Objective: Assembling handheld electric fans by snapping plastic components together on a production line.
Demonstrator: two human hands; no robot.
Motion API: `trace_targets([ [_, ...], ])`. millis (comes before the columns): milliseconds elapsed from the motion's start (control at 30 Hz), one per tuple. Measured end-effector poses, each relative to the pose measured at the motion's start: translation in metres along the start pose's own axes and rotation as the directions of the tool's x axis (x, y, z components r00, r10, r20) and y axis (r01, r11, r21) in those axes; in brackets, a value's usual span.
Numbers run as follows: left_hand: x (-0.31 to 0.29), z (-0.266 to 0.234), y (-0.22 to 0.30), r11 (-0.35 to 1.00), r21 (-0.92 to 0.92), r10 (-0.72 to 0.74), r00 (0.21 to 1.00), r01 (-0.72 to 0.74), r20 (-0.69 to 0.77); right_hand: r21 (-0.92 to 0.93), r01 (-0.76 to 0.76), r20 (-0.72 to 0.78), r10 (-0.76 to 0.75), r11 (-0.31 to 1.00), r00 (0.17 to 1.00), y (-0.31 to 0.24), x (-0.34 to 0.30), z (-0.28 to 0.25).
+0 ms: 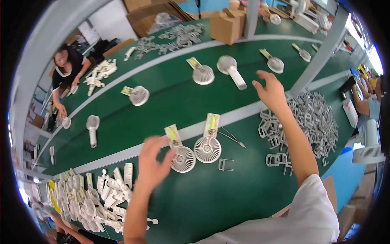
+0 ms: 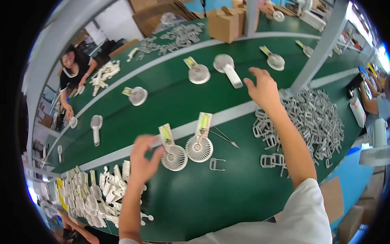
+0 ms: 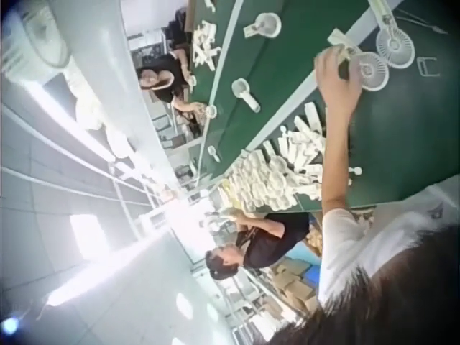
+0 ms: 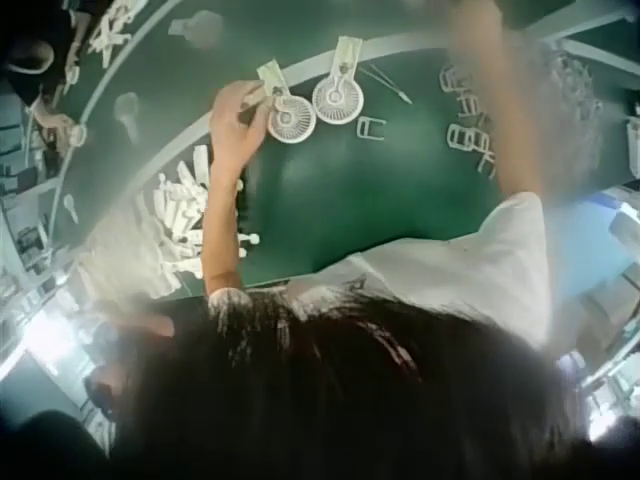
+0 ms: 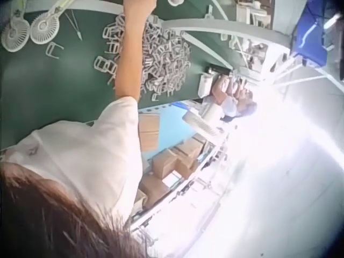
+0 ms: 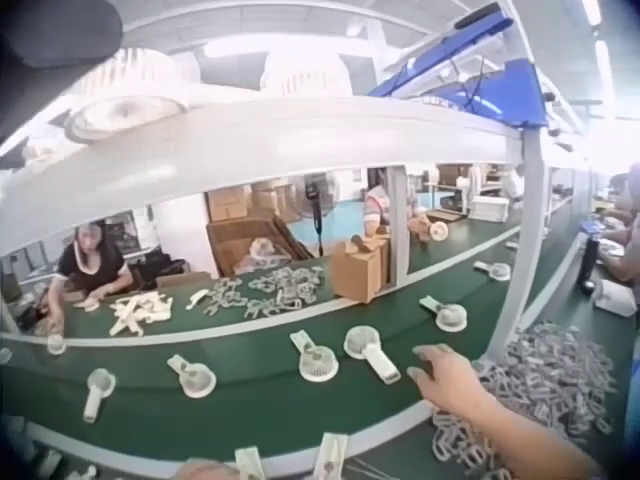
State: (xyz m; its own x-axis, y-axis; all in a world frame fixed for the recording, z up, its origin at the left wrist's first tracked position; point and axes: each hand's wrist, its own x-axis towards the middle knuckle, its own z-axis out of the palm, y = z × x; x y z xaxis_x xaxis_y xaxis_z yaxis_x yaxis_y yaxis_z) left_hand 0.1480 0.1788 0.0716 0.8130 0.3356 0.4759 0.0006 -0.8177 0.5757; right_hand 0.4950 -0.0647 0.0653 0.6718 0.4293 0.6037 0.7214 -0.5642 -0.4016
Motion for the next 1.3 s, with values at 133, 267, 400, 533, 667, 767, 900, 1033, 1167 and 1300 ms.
trace_targets([
  [133,0.113,0.043,-0.039,0.994,0.032,-0.106,0.963,0.101,0.249,0.349,-0.104,0.577,-0.126,0.932,0.807,-0.061,-0.078,-0.055],
  [267,0.227,0.140,-0.080,0.942,0.302,0.056,0.956,-0.146,0.288,0.410,0.040,0.493,-0.258,0.911,0.831,-0.111,-0.165,-0.052],
  [400,0.259,0.209,-0.092,0.825,0.562,-0.215,0.951,0.056,0.221,0.300,0.102,0.522,-0.253,0.948,0.814,-0.125,-0.208,-0.039],
  [533,0.237,0.195,-0.091,0.783,0.621,-0.205,0.956,0.033,0.208,0.512,0.146,0.584,-0.468,0.846,0.663,-0.090,-0.206,-0.073],
  [667,0.206,0.145,-0.161,0.771,0.613,0.225,0.974,-0.174,-0.007,0.547,0.258,0.441,-0.536,0.796,0.720,-0.072,-0.200,-0.083],
  [767,0.181,0.121,-0.182,0.694,0.718,0.041,0.995,0.041,-0.096,0.198,-0.178,0.468,0.067,0.964,0.881,-0.112,-0.216,-0.092],
  [900,0.181,0.057,-0.161,0.711,0.669,-0.403,0.905,0.218,0.134,0.118,-0.127,0.517,0.048,0.985,0.855,-0.140,-0.248,-0.073],
  [1033,0.124,0.006,-0.089,0.975,0.205,-0.118,0.982,0.087,0.145,0.295,0.124,0.489,-0.260,0.948,0.833,-0.131,-0.259,-0.076],
  [1167,-0.011,-0.040,0.031,0.977,0.021,0.194,0.919,-0.214,0.343,0.369,0.105,0.511,-0.296,0.924,0.807,-0.128,-0.256,-0.093],
  [1300,-0.129,-0.037,0.082,0.998,-0.001,0.049,0.785,-0.061,0.618,0.367,-0.027,0.615,-0.221,0.930,0.757,-0.123,-0.268,-0.096],
])
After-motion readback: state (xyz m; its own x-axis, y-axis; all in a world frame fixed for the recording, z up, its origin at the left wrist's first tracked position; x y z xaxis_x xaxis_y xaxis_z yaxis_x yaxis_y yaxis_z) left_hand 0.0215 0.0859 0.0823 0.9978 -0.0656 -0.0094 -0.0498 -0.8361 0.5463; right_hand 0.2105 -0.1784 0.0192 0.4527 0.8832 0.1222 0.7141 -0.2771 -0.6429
